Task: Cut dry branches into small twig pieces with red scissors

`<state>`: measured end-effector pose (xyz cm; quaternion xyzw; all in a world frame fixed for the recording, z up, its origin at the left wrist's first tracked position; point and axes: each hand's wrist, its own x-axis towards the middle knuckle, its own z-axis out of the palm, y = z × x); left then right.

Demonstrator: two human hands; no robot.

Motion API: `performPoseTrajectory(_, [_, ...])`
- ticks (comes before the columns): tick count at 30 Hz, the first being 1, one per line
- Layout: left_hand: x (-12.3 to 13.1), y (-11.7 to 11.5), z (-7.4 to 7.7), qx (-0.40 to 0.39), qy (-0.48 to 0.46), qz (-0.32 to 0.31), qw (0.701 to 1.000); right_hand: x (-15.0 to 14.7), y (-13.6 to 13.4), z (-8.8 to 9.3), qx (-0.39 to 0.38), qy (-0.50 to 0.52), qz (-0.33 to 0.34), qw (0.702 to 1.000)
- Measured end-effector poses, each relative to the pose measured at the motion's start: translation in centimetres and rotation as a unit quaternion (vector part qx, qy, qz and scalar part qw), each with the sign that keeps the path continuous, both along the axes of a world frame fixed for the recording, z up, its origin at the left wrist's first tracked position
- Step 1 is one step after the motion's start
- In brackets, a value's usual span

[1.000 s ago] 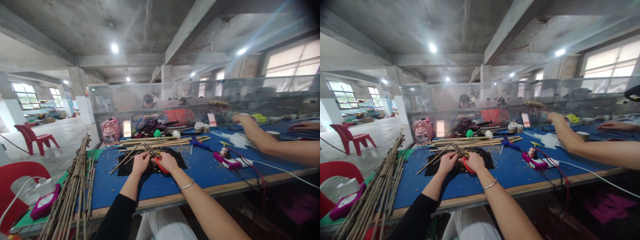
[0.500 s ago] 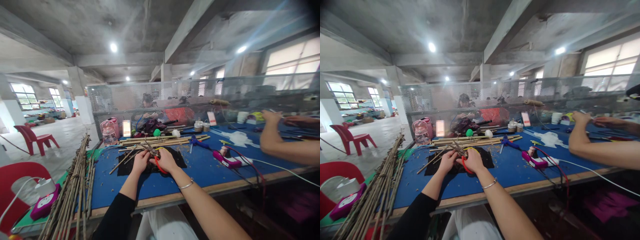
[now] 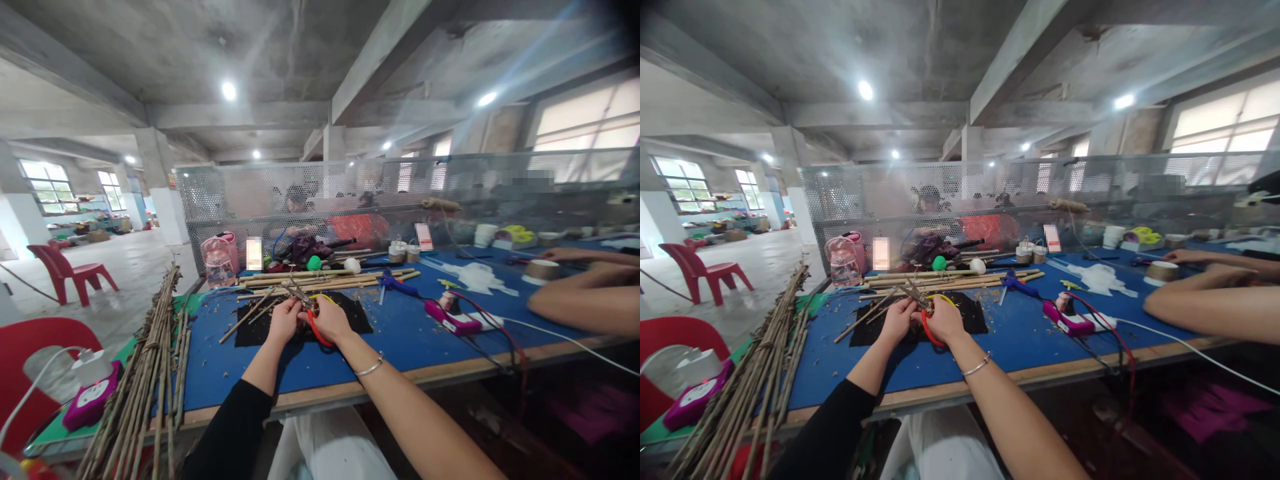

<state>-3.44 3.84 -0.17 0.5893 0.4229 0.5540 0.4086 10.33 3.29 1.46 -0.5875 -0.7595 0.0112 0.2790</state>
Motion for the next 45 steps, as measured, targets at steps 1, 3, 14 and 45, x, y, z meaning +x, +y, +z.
performPoseTrajectory(1, [0.1,-0.1,0.0,-0.007,-0.011,-0.006,1.000,0.0,0.0,0.0,-0.008,-0.001,-0.005,1.000])
performPoseTrajectory(3, [0.1,-0.2,0.2,-0.013,-0.020,-0.006,1.000,-0.1,-0.1,0.0,-0.021,-0.003,-0.012,1.000])
performPoseTrajectory(14, [-0.2,-0.3,0.5,-0.026,-0.011,-0.012,1.000,0.3,0.2,0.1,-0.069,-0.001,-0.020,0.997])
performPoseTrajectory(45, [-0.2,0.2,0.5,-0.073,-0.185,-0.025,0.980,0.3,-0.1,0.2,0.028,-0.010,-0.013,0.999])
